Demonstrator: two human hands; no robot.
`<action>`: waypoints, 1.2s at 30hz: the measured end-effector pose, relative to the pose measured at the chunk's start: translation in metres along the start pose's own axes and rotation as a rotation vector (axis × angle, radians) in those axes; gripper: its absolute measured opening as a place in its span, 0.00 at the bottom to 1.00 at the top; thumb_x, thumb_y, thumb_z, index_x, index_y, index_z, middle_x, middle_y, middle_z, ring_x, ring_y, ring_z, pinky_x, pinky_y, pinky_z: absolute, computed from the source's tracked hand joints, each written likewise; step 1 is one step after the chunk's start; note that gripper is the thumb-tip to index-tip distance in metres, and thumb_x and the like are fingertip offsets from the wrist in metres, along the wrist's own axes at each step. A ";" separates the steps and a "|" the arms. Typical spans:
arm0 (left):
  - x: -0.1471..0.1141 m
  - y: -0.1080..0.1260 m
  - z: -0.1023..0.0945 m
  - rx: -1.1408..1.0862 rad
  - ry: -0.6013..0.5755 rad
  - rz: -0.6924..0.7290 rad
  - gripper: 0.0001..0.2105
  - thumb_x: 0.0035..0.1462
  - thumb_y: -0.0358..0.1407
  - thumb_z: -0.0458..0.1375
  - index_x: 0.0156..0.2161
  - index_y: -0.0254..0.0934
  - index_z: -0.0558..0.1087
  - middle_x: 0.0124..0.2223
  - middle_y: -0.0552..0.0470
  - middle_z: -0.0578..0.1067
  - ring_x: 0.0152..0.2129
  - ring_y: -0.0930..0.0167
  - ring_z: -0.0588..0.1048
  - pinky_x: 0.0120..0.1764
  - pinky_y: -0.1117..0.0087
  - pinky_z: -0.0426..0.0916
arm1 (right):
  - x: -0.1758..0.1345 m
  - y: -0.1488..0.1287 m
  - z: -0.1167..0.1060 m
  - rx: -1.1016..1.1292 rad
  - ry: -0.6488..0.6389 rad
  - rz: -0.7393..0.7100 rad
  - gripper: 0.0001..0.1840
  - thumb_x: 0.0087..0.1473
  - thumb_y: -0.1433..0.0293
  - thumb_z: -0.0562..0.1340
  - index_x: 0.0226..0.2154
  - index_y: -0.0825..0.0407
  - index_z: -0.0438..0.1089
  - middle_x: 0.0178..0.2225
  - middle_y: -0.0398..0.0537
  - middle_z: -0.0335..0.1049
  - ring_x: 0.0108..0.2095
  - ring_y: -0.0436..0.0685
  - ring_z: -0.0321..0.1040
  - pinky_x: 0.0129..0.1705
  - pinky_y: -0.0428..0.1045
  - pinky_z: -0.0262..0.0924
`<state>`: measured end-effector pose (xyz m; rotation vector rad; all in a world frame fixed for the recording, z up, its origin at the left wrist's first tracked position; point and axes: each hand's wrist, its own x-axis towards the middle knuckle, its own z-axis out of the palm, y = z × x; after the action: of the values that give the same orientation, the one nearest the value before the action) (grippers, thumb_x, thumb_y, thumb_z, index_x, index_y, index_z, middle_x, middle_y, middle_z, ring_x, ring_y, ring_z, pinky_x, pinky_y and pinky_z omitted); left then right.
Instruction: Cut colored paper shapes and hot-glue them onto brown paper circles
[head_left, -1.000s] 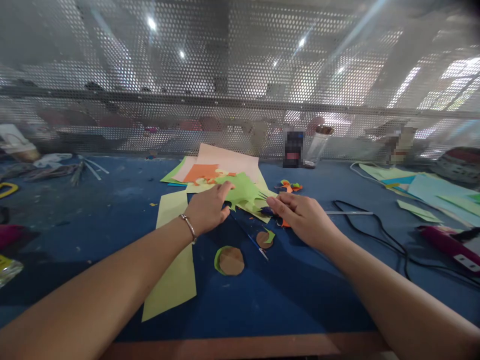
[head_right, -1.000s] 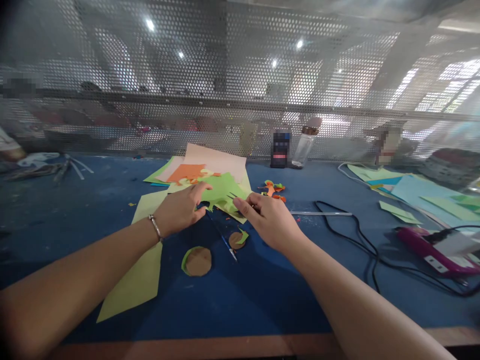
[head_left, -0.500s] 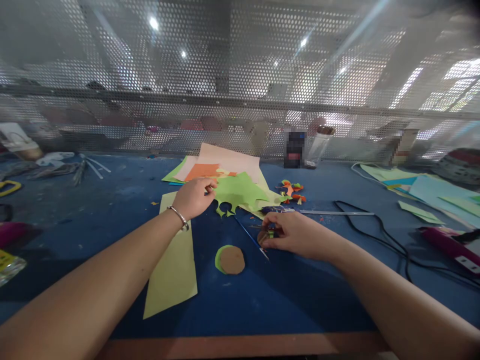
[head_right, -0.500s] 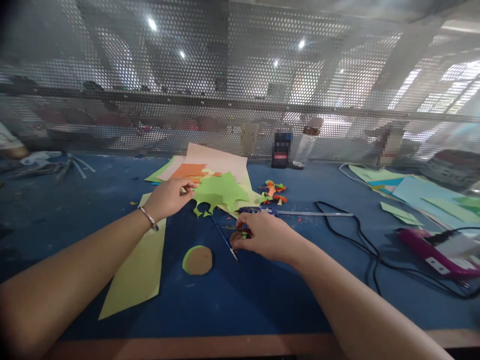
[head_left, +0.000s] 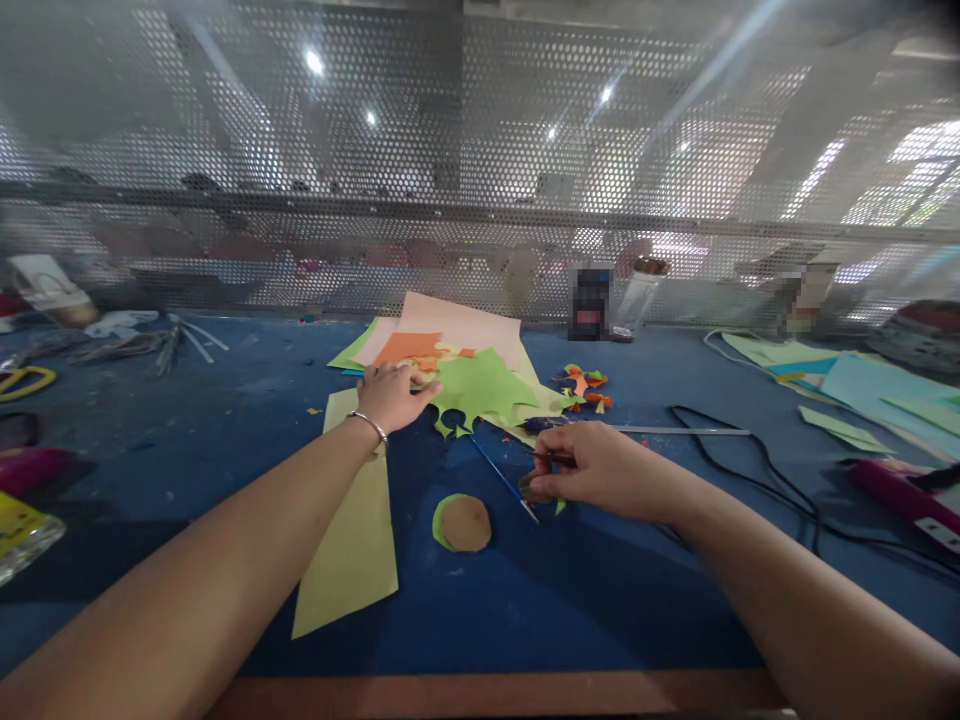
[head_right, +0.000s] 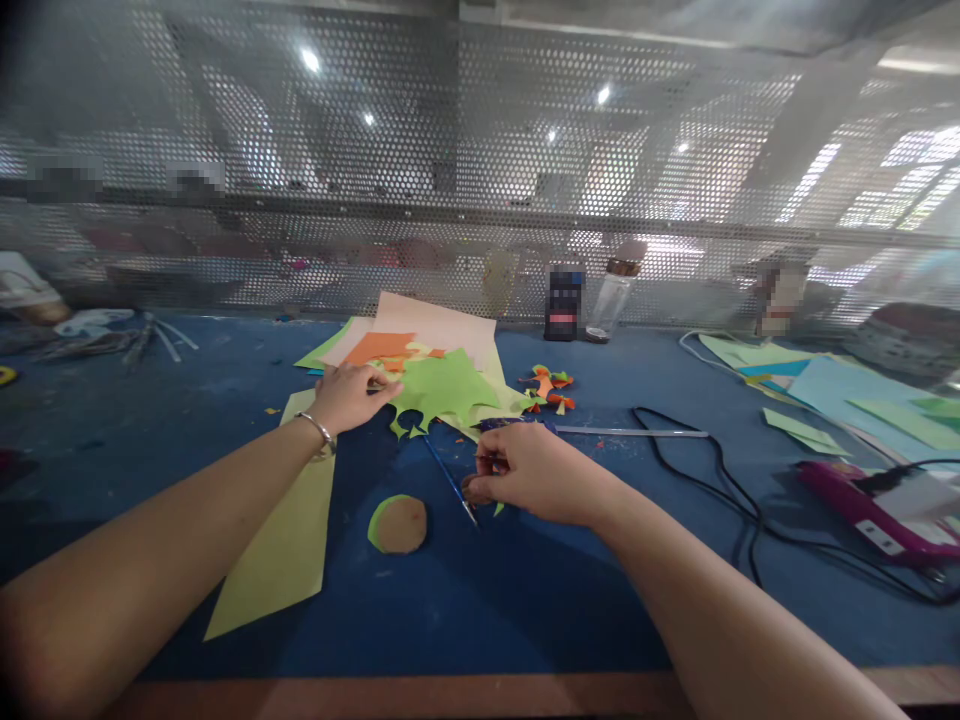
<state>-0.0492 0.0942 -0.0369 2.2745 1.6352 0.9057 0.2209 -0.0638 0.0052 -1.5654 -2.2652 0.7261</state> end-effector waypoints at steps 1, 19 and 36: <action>-0.001 0.003 0.002 0.003 0.010 -0.009 0.16 0.49 0.50 0.66 0.32 0.38 0.76 0.45 0.38 0.77 0.54 0.48 0.65 0.58 0.47 0.53 | 0.000 -0.001 0.000 -0.012 -0.001 -0.002 0.09 0.52 0.65 0.65 0.26 0.51 0.69 0.21 0.38 0.62 0.24 0.49 0.57 0.25 0.47 0.46; -0.029 0.066 -0.006 -1.094 -0.030 -0.083 0.18 0.50 0.34 0.64 0.43 0.42 0.62 0.39 0.53 0.75 0.33 0.69 0.76 0.35 0.69 0.70 | 0.009 0.009 0.001 0.327 0.362 -0.018 0.16 0.56 0.55 0.65 0.33 0.51 0.74 0.29 0.46 0.73 0.29 0.55 0.66 0.31 0.50 0.59; -0.050 0.092 -0.010 -1.117 -0.358 -0.108 0.10 0.47 0.37 0.70 0.33 0.34 0.77 0.38 0.45 0.82 0.32 0.67 0.78 0.37 0.66 0.72 | 0.011 0.010 0.004 0.618 0.621 0.052 0.19 0.52 0.54 0.69 0.36 0.53 0.76 0.26 0.45 0.72 0.25 0.53 0.66 0.26 0.48 0.57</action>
<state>0.0078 0.0128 -0.0020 1.4184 0.7450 0.9545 0.2224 -0.0523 -0.0043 -1.3019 -1.3853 0.7272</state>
